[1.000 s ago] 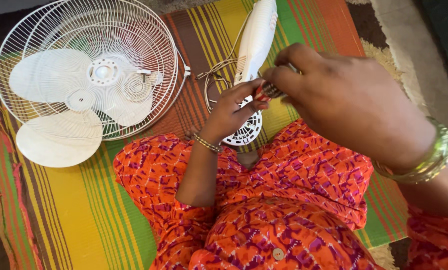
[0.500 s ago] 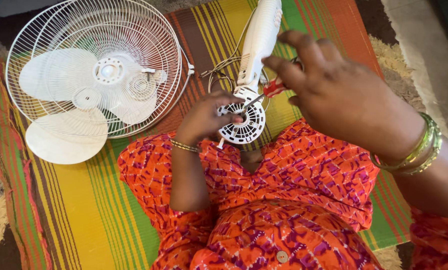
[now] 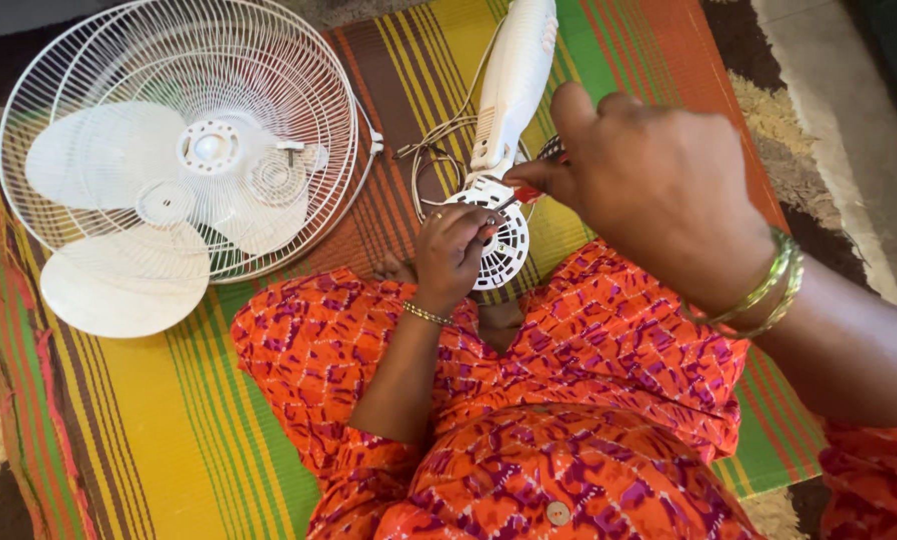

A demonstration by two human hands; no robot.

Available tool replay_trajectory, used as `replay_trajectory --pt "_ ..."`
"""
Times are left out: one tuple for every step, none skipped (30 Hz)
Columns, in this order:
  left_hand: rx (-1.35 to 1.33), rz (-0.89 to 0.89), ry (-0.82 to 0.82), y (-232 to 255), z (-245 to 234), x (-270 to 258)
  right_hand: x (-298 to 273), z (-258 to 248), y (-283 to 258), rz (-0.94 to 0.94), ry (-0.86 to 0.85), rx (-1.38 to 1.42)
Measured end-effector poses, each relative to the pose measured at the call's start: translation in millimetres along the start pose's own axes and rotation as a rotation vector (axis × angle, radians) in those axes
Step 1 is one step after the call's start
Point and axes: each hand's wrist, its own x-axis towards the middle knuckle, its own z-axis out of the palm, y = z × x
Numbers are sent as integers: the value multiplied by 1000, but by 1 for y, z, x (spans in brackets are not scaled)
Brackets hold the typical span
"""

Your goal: The person sits on a mat and uses a screwdriver to tighten screws on the rear housing of a disassembled white electric fan. They repeatedly insert and turn the screwdriver on multiple screws around the central hub area.

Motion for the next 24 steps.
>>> replay_trajectory --pt "12 11 12 2 1 -1 -2 -1 -2 5 -8 -15" --pt "24 22 25 3 1 -1 -3 -1 -2 11 -16 -29" --pt "32 24 25 4 2 -2 -5 -3 -2 -25 28 19" --pt "41 27 26 4 2 -3 -6 -5 -1 -60 71 67" --pt "52 31 28 4 3 -3 -5 -7 0 -98 118 116" --pt "57 35 34 4 4 -2 -5 -10 3 -148 145 102" --pt "64 37 39 4 4 -3 -4 -13 6 -199 172 91" --pt "71 39 44 3 4 -4 -3 -15 7 -251 199 79" --pt "68 46 52 2 4 -5 -1 -17 8 -229 125 63" --pt "64 52 59 0 4 -6 1 -18 8 -207 51 47" --pt "60 60 68 -1 4 -6 3 -19 8 -183 -23 28" --pt "68 62 76 -2 5 -6 6 -20 7 -99 -163 -5" --pt "78 66 84 -2 5 -5 10 -20 5 -12 -299 -37" --pt "87 70 92 -2 5 -5 12 -20 4 77 -434 -70" --pt "86 65 91 -2 4 -5 13 -21 2 103 -408 -71" --pt "85 61 91 -2 4 -5 14 -20 1 128 -382 -72" --pt "82 58 88 -2 3 -5 14 -20 0 157 -357 -71" --pt "71 69 97 -3 2 -4 13 -20 1 76 -227 -16" --pt "56 78 105 -3 1 -4 12 -20 4 -1 -98 38" --pt "42 88 112 -4 1 -3 10 -20 6 -77 31 90" --pt "44 78 106 -4 2 -4 7 -20 11 -187 103 114" --pt "46 69 101 -4 2 -4 5 -20 16 -297 175 138" --pt "52 57 97 -4 1 -5 3 -21 19 -410 248 163" --pt "60 53 96 -3 0 -6 3 -20 21 -410 192 191"
